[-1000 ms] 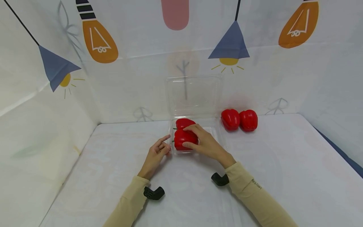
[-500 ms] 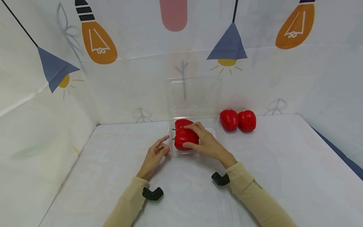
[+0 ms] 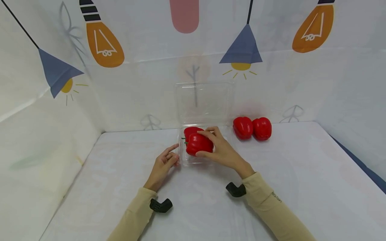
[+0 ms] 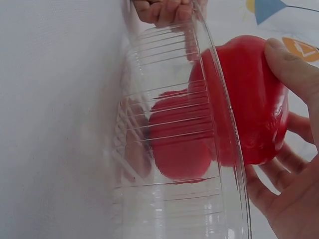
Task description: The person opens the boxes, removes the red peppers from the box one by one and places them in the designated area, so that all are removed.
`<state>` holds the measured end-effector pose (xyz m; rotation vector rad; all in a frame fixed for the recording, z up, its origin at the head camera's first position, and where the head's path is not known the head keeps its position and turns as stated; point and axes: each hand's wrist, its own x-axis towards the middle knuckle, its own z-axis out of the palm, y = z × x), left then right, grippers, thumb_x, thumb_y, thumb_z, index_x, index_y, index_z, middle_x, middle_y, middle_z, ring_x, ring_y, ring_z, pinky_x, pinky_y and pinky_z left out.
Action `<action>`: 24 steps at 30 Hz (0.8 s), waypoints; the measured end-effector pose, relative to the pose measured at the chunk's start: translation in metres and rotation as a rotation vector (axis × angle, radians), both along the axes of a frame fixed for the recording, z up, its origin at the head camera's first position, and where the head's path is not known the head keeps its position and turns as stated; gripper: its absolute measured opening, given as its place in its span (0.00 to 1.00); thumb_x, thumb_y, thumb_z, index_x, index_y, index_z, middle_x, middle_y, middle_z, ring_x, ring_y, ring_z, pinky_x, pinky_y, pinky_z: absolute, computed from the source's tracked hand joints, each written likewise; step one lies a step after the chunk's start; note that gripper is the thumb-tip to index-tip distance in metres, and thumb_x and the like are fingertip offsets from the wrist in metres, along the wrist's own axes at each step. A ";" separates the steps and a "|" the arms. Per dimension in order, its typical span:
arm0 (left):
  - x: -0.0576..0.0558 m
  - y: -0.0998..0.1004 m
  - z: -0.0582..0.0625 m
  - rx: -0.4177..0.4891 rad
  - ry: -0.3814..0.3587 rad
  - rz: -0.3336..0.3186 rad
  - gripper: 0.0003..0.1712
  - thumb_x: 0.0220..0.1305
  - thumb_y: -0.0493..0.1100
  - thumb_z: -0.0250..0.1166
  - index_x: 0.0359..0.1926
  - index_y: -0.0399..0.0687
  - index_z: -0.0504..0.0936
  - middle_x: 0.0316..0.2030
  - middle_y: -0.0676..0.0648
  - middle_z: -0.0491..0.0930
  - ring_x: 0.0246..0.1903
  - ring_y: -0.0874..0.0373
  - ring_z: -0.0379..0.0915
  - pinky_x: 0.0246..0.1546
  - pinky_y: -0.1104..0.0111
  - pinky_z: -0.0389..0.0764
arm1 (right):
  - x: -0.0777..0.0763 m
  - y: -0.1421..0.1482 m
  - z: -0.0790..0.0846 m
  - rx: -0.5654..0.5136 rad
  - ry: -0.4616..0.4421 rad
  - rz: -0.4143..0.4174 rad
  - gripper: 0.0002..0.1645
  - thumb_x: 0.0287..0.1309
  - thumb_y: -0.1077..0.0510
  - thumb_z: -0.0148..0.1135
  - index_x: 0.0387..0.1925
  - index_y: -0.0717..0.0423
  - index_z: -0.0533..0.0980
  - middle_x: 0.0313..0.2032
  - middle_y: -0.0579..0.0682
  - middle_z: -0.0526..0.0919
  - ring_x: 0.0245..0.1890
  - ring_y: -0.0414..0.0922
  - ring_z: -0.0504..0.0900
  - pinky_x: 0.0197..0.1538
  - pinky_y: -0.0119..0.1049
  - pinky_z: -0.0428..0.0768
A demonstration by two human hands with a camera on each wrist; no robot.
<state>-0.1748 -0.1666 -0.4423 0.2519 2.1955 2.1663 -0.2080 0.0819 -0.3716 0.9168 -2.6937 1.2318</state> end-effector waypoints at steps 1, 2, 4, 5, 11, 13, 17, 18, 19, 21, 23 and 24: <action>0.000 0.000 0.000 0.005 0.006 -0.002 0.28 0.66 0.41 0.59 0.66 0.48 0.66 0.33 0.49 0.76 0.32 0.64 0.73 0.41 0.75 0.78 | 0.000 0.001 0.000 -0.004 -0.001 0.000 0.42 0.47 0.41 0.71 0.63 0.38 0.65 0.59 0.45 0.62 0.60 0.48 0.68 0.55 0.47 0.78; 0.000 0.000 -0.001 0.009 0.012 -0.007 0.28 0.66 0.42 0.59 0.66 0.48 0.66 0.33 0.49 0.76 0.32 0.64 0.73 0.41 0.75 0.78 | 0.000 0.002 0.001 -0.007 -0.005 0.002 0.42 0.47 0.41 0.71 0.63 0.37 0.64 0.60 0.45 0.62 0.60 0.48 0.68 0.55 0.47 0.78; 0.001 0.000 -0.001 0.024 0.020 -0.015 0.29 0.66 0.42 0.59 0.66 0.46 0.65 0.32 0.50 0.76 0.32 0.64 0.73 0.41 0.75 0.78 | 0.001 0.003 0.002 -0.012 -0.018 0.006 0.43 0.47 0.41 0.71 0.64 0.37 0.63 0.61 0.44 0.64 0.61 0.47 0.68 0.55 0.47 0.78; 0.001 0.000 -0.001 0.031 0.021 -0.018 0.29 0.66 0.43 0.59 0.66 0.45 0.65 0.32 0.50 0.76 0.32 0.64 0.73 0.41 0.75 0.79 | 0.002 0.004 0.002 -0.010 -0.027 0.003 0.43 0.47 0.41 0.70 0.64 0.37 0.63 0.61 0.44 0.65 0.60 0.47 0.68 0.54 0.46 0.79; 0.002 0.000 -0.001 0.038 0.013 -0.015 0.30 0.66 0.44 0.60 0.66 0.45 0.65 0.32 0.50 0.76 0.32 0.65 0.73 0.41 0.75 0.79 | 0.003 0.011 0.006 -0.019 -0.071 -0.021 0.45 0.47 0.40 0.71 0.65 0.37 0.60 0.59 0.43 0.69 0.55 0.45 0.71 0.49 0.42 0.81; 0.002 0.000 0.000 0.049 0.012 -0.015 0.29 0.65 0.43 0.60 0.66 0.45 0.65 0.32 0.50 0.76 0.32 0.65 0.73 0.40 0.75 0.79 | 0.002 0.013 0.008 -0.028 -0.075 -0.031 0.46 0.47 0.40 0.70 0.66 0.37 0.60 0.60 0.42 0.69 0.54 0.44 0.71 0.48 0.40 0.81; 0.002 0.000 0.000 0.062 0.008 -0.015 0.29 0.65 0.42 0.60 0.66 0.46 0.65 0.32 0.50 0.76 0.32 0.64 0.74 0.39 0.75 0.79 | 0.002 0.018 0.010 -0.047 -0.085 -0.046 0.48 0.46 0.40 0.71 0.66 0.39 0.58 0.61 0.42 0.67 0.55 0.45 0.71 0.49 0.41 0.81; 0.002 0.000 0.000 0.057 0.007 -0.016 0.29 0.66 0.42 0.60 0.66 0.46 0.65 0.32 0.50 0.76 0.31 0.64 0.74 0.39 0.75 0.79 | 0.002 0.019 0.010 -0.050 -0.087 -0.051 0.49 0.45 0.40 0.71 0.66 0.40 0.58 0.61 0.42 0.67 0.56 0.45 0.71 0.49 0.42 0.81; 0.002 0.000 0.000 0.052 0.007 -0.017 0.29 0.66 0.42 0.60 0.66 0.46 0.65 0.32 0.50 0.77 0.31 0.64 0.74 0.39 0.74 0.79 | 0.002 0.020 0.010 -0.054 -0.087 -0.051 0.49 0.45 0.41 0.72 0.67 0.40 0.58 0.62 0.43 0.66 0.57 0.46 0.71 0.50 0.43 0.81; 0.002 -0.001 0.000 0.039 0.004 -0.017 0.28 0.66 0.43 0.60 0.66 0.47 0.65 0.31 0.51 0.77 0.30 0.63 0.75 0.39 0.73 0.80 | 0.002 0.022 0.010 -0.062 -0.083 -0.048 0.49 0.46 0.42 0.72 0.67 0.41 0.57 0.62 0.43 0.65 0.58 0.46 0.69 0.51 0.44 0.80; 0.003 -0.001 0.000 0.032 0.004 -0.019 0.29 0.66 0.43 0.59 0.66 0.48 0.65 0.31 0.51 0.77 0.29 0.62 0.76 0.39 0.72 0.81 | 0.001 0.024 0.010 -0.070 -0.078 -0.048 0.48 0.47 0.42 0.71 0.67 0.41 0.57 0.62 0.43 0.65 0.59 0.45 0.68 0.53 0.44 0.80; 0.003 -0.001 0.001 0.034 0.004 -0.021 0.29 0.66 0.43 0.59 0.66 0.47 0.65 0.31 0.51 0.77 0.29 0.62 0.76 0.39 0.71 0.81 | 0.001 0.025 0.010 -0.077 -0.079 -0.046 0.48 0.47 0.42 0.71 0.67 0.41 0.57 0.62 0.43 0.65 0.59 0.45 0.68 0.53 0.44 0.80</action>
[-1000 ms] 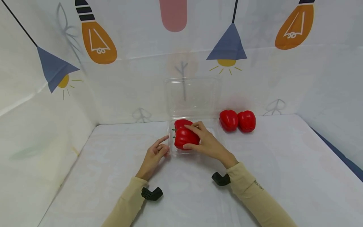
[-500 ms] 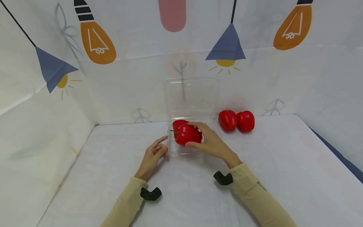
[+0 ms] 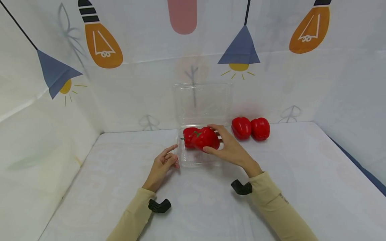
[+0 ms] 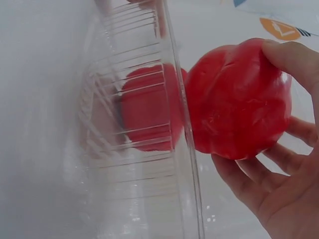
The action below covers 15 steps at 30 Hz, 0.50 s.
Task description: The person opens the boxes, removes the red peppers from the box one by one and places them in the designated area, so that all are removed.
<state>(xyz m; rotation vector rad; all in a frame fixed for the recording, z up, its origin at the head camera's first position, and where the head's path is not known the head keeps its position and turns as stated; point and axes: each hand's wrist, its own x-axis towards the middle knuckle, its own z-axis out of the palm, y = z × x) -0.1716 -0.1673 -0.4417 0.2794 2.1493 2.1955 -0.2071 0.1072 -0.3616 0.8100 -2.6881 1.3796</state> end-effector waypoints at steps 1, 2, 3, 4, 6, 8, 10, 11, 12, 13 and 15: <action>0.000 0.000 0.000 0.003 -0.002 -0.002 0.29 0.66 0.43 0.59 0.67 0.47 0.64 0.30 0.51 0.77 0.29 0.62 0.77 0.39 0.71 0.81 | 0.000 0.001 0.000 -0.003 -0.001 0.001 0.48 0.47 0.42 0.71 0.67 0.40 0.57 0.62 0.43 0.65 0.59 0.45 0.68 0.53 0.45 0.79; 0.000 0.000 0.000 0.006 -0.005 -0.003 0.29 0.66 0.43 0.59 0.67 0.47 0.64 0.30 0.51 0.77 0.28 0.62 0.77 0.39 0.70 0.82 | -0.001 0.002 0.000 -0.004 -0.002 0.000 0.48 0.47 0.42 0.71 0.67 0.38 0.57 0.62 0.42 0.65 0.59 0.44 0.67 0.54 0.45 0.79; 0.001 0.000 0.001 0.012 -0.008 -0.005 0.30 0.66 0.43 0.59 0.67 0.46 0.64 0.30 0.51 0.76 0.28 0.62 0.77 0.39 0.70 0.82 | -0.001 0.002 0.001 -0.005 -0.002 0.001 0.48 0.47 0.42 0.71 0.67 0.38 0.56 0.62 0.42 0.65 0.60 0.44 0.67 0.54 0.45 0.79; 0.001 0.000 0.001 0.015 -0.010 -0.006 0.30 0.66 0.42 0.59 0.67 0.46 0.63 0.30 0.51 0.76 0.28 0.61 0.77 0.39 0.70 0.82 | -0.001 0.003 0.001 -0.004 -0.003 -0.001 0.48 0.47 0.42 0.71 0.67 0.37 0.56 0.62 0.42 0.65 0.59 0.44 0.67 0.53 0.45 0.79; 0.001 0.000 0.001 0.019 -0.013 -0.009 0.30 0.67 0.42 0.59 0.67 0.45 0.63 0.30 0.51 0.76 0.29 0.62 0.77 0.39 0.69 0.82 | -0.002 0.005 0.003 0.005 0.003 -0.007 0.49 0.46 0.43 0.71 0.67 0.37 0.56 0.62 0.43 0.65 0.59 0.44 0.68 0.53 0.45 0.79; 0.001 0.000 0.001 0.020 -0.013 -0.011 0.30 0.67 0.42 0.59 0.67 0.45 0.63 0.31 0.51 0.76 0.29 0.61 0.77 0.39 0.68 0.83 | -0.001 0.007 0.006 0.017 0.016 -0.017 0.49 0.46 0.43 0.72 0.67 0.37 0.56 0.62 0.43 0.65 0.59 0.45 0.68 0.53 0.45 0.80; 0.001 0.000 0.002 0.023 -0.012 -0.013 0.29 0.67 0.41 0.58 0.67 0.45 0.63 0.31 0.51 0.76 0.29 0.61 0.78 0.39 0.68 0.83 | -0.001 0.009 0.008 0.024 0.031 -0.028 0.49 0.46 0.43 0.72 0.67 0.38 0.57 0.62 0.44 0.66 0.59 0.45 0.69 0.53 0.45 0.80; 0.001 0.000 0.002 0.024 -0.012 -0.014 0.29 0.67 0.41 0.58 0.67 0.45 0.63 0.31 0.51 0.76 0.29 0.61 0.78 0.39 0.67 0.83 | -0.001 0.010 0.010 0.028 0.039 -0.033 0.49 0.46 0.44 0.72 0.67 0.38 0.57 0.62 0.44 0.66 0.59 0.45 0.69 0.53 0.45 0.80; 0.001 0.000 0.002 0.025 -0.012 -0.014 0.29 0.67 0.41 0.58 0.67 0.45 0.63 0.31 0.51 0.76 0.29 0.61 0.78 0.40 0.67 0.83 | -0.001 0.011 0.011 0.027 0.046 -0.037 0.49 0.46 0.44 0.72 0.67 0.39 0.57 0.61 0.45 0.66 0.58 0.45 0.69 0.52 0.46 0.80; 0.001 0.000 0.003 0.025 -0.012 -0.015 0.29 0.67 0.41 0.58 0.67 0.46 0.63 0.31 0.51 0.76 0.29 0.61 0.79 0.40 0.67 0.83 | -0.001 0.012 0.012 0.026 0.050 -0.042 0.49 0.46 0.44 0.72 0.67 0.39 0.57 0.61 0.45 0.67 0.58 0.45 0.69 0.52 0.46 0.80; 0.001 0.000 0.003 0.024 -0.014 -0.014 0.29 0.67 0.41 0.58 0.67 0.46 0.63 0.31 0.51 0.76 0.29 0.60 0.79 0.40 0.67 0.83 | -0.002 0.015 0.013 0.021 0.051 -0.046 0.49 0.46 0.45 0.72 0.67 0.39 0.58 0.61 0.44 0.67 0.58 0.45 0.69 0.52 0.46 0.80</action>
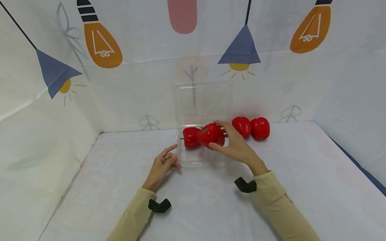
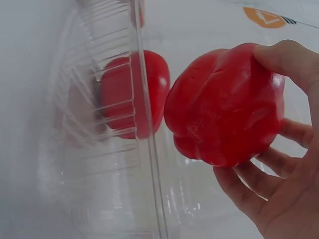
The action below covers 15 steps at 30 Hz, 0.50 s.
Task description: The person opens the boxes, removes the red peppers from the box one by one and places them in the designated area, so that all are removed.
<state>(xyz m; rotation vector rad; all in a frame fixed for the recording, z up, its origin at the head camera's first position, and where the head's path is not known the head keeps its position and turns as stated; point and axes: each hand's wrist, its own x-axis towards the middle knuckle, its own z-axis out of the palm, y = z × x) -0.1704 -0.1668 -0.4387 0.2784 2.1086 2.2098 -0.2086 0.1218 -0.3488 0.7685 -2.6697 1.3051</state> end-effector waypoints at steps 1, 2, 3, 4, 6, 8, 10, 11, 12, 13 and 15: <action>0.000 0.000 0.000 -0.002 -0.001 0.000 0.29 0.67 0.41 0.58 0.67 0.46 0.63 0.31 0.51 0.76 0.29 0.60 0.79 0.40 0.67 0.83 | 0.000 0.001 0.000 -0.005 -0.003 -0.001 0.48 0.46 0.45 0.72 0.67 0.39 0.58 0.61 0.44 0.67 0.58 0.45 0.69 0.52 0.46 0.80; 0.000 0.000 0.001 -0.003 -0.002 0.001 0.29 0.67 0.41 0.58 0.67 0.46 0.63 0.31 0.51 0.76 0.29 0.60 0.79 0.40 0.67 0.83 | -0.001 0.002 0.001 -0.011 -0.007 -0.002 0.48 0.45 0.46 0.73 0.67 0.38 0.58 0.61 0.44 0.67 0.58 0.45 0.69 0.52 0.46 0.80; 0.000 0.000 0.001 -0.004 -0.004 0.001 0.29 0.67 0.41 0.58 0.67 0.46 0.63 0.31 0.51 0.76 0.29 0.60 0.79 0.40 0.67 0.83 | -0.001 0.003 0.001 -0.016 -0.013 -0.002 0.49 0.45 0.46 0.73 0.66 0.37 0.57 0.60 0.44 0.67 0.58 0.45 0.69 0.51 0.46 0.80; 0.000 0.000 0.001 -0.005 -0.006 0.002 0.29 0.67 0.41 0.58 0.67 0.47 0.63 0.31 0.51 0.76 0.29 0.60 0.79 0.40 0.68 0.83 | -0.001 0.004 0.001 -0.019 -0.018 -0.001 0.49 0.45 0.47 0.73 0.66 0.36 0.57 0.60 0.44 0.67 0.58 0.45 0.69 0.51 0.46 0.80; 0.001 0.000 0.001 -0.003 -0.010 0.003 0.29 0.67 0.41 0.58 0.67 0.47 0.63 0.31 0.51 0.76 0.29 0.60 0.79 0.40 0.68 0.83 | -0.001 0.005 0.002 -0.022 -0.029 0.003 0.49 0.45 0.47 0.73 0.66 0.36 0.57 0.60 0.44 0.66 0.57 0.46 0.69 0.49 0.46 0.81; 0.000 0.001 0.001 0.001 -0.013 0.004 0.29 0.67 0.41 0.58 0.67 0.48 0.63 0.31 0.51 0.76 0.29 0.60 0.79 0.40 0.68 0.83 | -0.001 0.007 0.004 -0.017 -0.040 0.000 0.49 0.46 0.47 0.73 0.67 0.36 0.56 0.60 0.45 0.66 0.57 0.47 0.69 0.48 0.46 0.82; 0.000 0.000 0.000 0.005 -0.011 0.001 0.29 0.67 0.41 0.58 0.67 0.48 0.64 0.31 0.51 0.76 0.29 0.60 0.78 0.39 0.68 0.83 | -0.001 0.009 0.005 -0.011 -0.052 -0.004 0.49 0.47 0.47 0.72 0.67 0.36 0.56 0.60 0.46 0.66 0.56 0.48 0.70 0.47 0.46 0.82; 0.000 0.000 0.000 0.005 -0.006 -0.004 0.29 0.67 0.41 0.58 0.67 0.48 0.63 0.31 0.51 0.76 0.29 0.61 0.78 0.39 0.67 0.83 | -0.002 0.010 0.005 -0.008 -0.060 -0.006 0.49 0.47 0.46 0.72 0.67 0.36 0.56 0.60 0.46 0.66 0.56 0.49 0.69 0.47 0.47 0.82; 0.000 0.000 0.000 0.006 -0.005 -0.004 0.29 0.67 0.41 0.58 0.67 0.48 0.63 0.31 0.51 0.76 0.29 0.61 0.78 0.39 0.67 0.83 | -0.002 0.012 0.005 -0.001 -0.067 -0.011 0.48 0.48 0.46 0.71 0.67 0.36 0.55 0.60 0.46 0.66 0.56 0.49 0.69 0.48 0.47 0.82; 0.000 0.000 0.000 0.006 -0.003 -0.004 0.29 0.67 0.40 0.58 0.67 0.47 0.63 0.31 0.51 0.76 0.29 0.61 0.78 0.39 0.67 0.83 | -0.002 0.014 0.006 0.003 -0.071 -0.018 0.48 0.48 0.46 0.71 0.68 0.36 0.55 0.60 0.46 0.65 0.56 0.49 0.69 0.48 0.47 0.81; 0.000 0.000 -0.001 0.004 -0.005 -0.001 0.28 0.67 0.40 0.57 0.67 0.48 0.63 0.31 0.51 0.76 0.29 0.61 0.78 0.39 0.67 0.83 | -0.002 0.017 0.007 0.011 -0.073 -0.025 0.48 0.48 0.46 0.71 0.68 0.36 0.55 0.61 0.47 0.65 0.57 0.49 0.69 0.49 0.47 0.81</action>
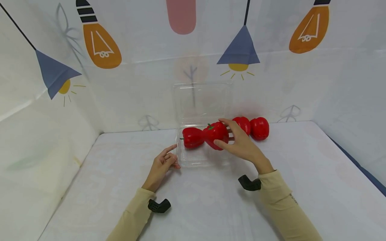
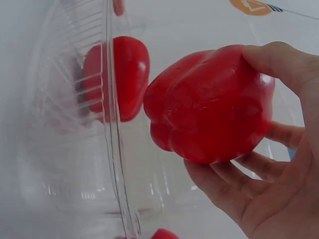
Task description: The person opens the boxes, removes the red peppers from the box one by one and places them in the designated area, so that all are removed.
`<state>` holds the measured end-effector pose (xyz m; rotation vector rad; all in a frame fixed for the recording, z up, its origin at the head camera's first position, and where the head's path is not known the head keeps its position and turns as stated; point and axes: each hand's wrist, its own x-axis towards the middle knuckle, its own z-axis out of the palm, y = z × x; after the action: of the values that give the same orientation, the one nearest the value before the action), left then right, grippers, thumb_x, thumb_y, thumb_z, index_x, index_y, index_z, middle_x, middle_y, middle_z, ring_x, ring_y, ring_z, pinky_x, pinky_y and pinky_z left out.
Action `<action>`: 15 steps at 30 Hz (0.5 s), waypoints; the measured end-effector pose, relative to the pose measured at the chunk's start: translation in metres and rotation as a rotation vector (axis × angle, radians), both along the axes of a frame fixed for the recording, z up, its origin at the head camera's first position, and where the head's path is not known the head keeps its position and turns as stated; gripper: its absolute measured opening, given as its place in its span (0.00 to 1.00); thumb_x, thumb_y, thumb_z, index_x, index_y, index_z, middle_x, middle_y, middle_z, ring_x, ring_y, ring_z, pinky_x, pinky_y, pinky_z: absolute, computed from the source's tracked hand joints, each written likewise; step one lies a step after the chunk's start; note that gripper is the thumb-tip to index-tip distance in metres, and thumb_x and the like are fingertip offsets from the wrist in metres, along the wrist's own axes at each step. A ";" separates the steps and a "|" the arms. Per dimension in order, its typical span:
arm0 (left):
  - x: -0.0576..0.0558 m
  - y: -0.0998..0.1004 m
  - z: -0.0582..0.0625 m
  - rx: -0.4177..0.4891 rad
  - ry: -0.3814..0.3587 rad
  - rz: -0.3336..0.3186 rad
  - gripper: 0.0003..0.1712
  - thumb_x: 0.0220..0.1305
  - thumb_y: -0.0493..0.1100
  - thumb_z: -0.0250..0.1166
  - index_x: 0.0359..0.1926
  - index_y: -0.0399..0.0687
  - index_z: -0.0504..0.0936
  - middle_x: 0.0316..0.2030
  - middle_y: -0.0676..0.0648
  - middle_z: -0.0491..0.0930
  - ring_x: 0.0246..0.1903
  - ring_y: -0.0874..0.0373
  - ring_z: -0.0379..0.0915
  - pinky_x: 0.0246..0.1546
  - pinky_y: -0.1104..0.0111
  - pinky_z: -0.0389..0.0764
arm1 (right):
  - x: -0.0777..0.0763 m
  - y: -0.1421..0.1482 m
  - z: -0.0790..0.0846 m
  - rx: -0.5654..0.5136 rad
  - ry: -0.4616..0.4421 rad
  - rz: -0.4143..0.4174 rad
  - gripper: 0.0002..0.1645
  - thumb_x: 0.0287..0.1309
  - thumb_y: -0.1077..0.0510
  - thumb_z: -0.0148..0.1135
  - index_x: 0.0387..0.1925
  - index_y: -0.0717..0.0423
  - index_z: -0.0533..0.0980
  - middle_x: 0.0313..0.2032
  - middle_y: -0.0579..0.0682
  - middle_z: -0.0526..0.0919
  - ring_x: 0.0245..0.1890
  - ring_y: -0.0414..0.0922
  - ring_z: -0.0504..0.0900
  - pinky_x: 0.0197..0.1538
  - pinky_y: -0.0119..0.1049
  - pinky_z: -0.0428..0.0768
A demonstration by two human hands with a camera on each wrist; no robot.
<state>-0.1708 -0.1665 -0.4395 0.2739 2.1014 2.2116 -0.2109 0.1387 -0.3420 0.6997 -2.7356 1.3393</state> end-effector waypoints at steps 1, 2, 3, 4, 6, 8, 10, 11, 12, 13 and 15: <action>0.000 0.000 0.000 -0.003 -0.003 0.003 0.28 0.67 0.39 0.57 0.67 0.48 0.64 0.31 0.51 0.76 0.29 0.61 0.78 0.39 0.67 0.83 | 0.000 0.002 0.000 0.004 0.000 -0.002 0.48 0.48 0.46 0.71 0.68 0.36 0.55 0.61 0.47 0.65 0.57 0.49 0.68 0.49 0.48 0.81; 0.000 0.000 0.000 -0.004 -0.006 0.005 0.28 0.67 0.39 0.57 0.67 0.48 0.64 0.31 0.51 0.76 0.29 0.60 0.78 0.39 0.67 0.83 | 0.000 0.003 0.001 0.003 0.002 -0.001 0.48 0.49 0.47 0.70 0.68 0.37 0.55 0.61 0.47 0.65 0.57 0.50 0.68 0.49 0.48 0.81; 0.000 0.000 -0.001 -0.003 -0.013 0.011 0.28 0.67 0.39 0.57 0.67 0.49 0.64 0.31 0.51 0.76 0.29 0.60 0.78 0.39 0.67 0.83 | 0.000 0.004 0.001 0.003 0.005 0.001 0.48 0.49 0.47 0.70 0.68 0.37 0.55 0.61 0.48 0.65 0.58 0.50 0.68 0.49 0.48 0.81; 0.000 0.000 -0.001 -0.003 -0.016 0.012 0.28 0.67 0.39 0.57 0.67 0.49 0.64 0.31 0.51 0.76 0.29 0.60 0.78 0.40 0.67 0.83 | 0.000 0.005 0.001 0.002 0.006 0.003 0.48 0.49 0.48 0.70 0.68 0.38 0.55 0.61 0.48 0.65 0.58 0.50 0.67 0.49 0.48 0.81; 0.000 0.000 0.000 -0.006 -0.017 0.011 0.28 0.67 0.40 0.57 0.67 0.48 0.64 0.31 0.51 0.76 0.29 0.60 0.78 0.40 0.67 0.83 | 0.000 0.007 0.001 0.005 0.005 0.010 0.48 0.50 0.49 0.70 0.69 0.39 0.54 0.62 0.49 0.64 0.58 0.50 0.66 0.49 0.49 0.81; 0.000 0.000 0.001 -0.008 -0.016 0.011 0.29 0.67 0.40 0.58 0.67 0.47 0.63 0.31 0.51 0.76 0.29 0.60 0.78 0.40 0.67 0.83 | 0.000 0.008 0.002 0.017 -0.002 0.012 0.48 0.50 0.49 0.70 0.69 0.40 0.54 0.62 0.50 0.63 0.59 0.50 0.65 0.50 0.48 0.81; 0.001 0.000 0.001 -0.008 -0.011 0.009 0.29 0.67 0.40 0.57 0.68 0.47 0.63 0.31 0.52 0.76 0.29 0.60 0.78 0.40 0.67 0.83 | 0.000 0.009 0.003 0.032 -0.008 0.009 0.49 0.50 0.49 0.70 0.69 0.40 0.54 0.62 0.50 0.63 0.60 0.50 0.64 0.50 0.49 0.81; 0.001 0.000 0.001 -0.009 -0.010 0.009 0.29 0.67 0.40 0.57 0.68 0.47 0.63 0.31 0.52 0.76 0.29 0.60 0.78 0.40 0.67 0.83 | 0.000 0.009 0.004 0.038 -0.011 0.007 0.49 0.50 0.49 0.70 0.69 0.41 0.54 0.62 0.50 0.63 0.60 0.51 0.64 0.50 0.49 0.81; 0.001 0.000 0.001 -0.008 -0.011 0.009 0.29 0.67 0.40 0.57 0.68 0.47 0.63 0.30 0.52 0.76 0.29 0.60 0.78 0.40 0.68 0.83 | 0.001 0.010 0.005 0.045 -0.013 0.003 0.49 0.50 0.49 0.70 0.69 0.41 0.54 0.62 0.51 0.63 0.61 0.51 0.64 0.50 0.49 0.81; 0.001 0.000 0.001 -0.005 -0.011 0.009 0.29 0.67 0.40 0.57 0.67 0.47 0.63 0.30 0.52 0.76 0.29 0.60 0.78 0.40 0.68 0.83 | 0.001 0.010 0.005 0.048 -0.017 0.001 0.49 0.50 0.49 0.69 0.69 0.41 0.54 0.63 0.51 0.62 0.61 0.51 0.64 0.50 0.50 0.80; 0.001 0.001 0.001 0.002 -0.012 0.010 0.29 0.67 0.39 0.57 0.67 0.46 0.63 0.30 0.52 0.76 0.29 0.60 0.78 0.39 0.67 0.83 | 0.001 0.012 0.007 0.057 -0.021 -0.003 0.48 0.51 0.48 0.69 0.70 0.41 0.54 0.63 0.51 0.62 0.61 0.52 0.64 0.51 0.50 0.80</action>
<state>-0.1700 -0.1659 -0.4387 0.2509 2.0991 2.2155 -0.2097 0.1505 -0.3353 0.6889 -2.8001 1.2807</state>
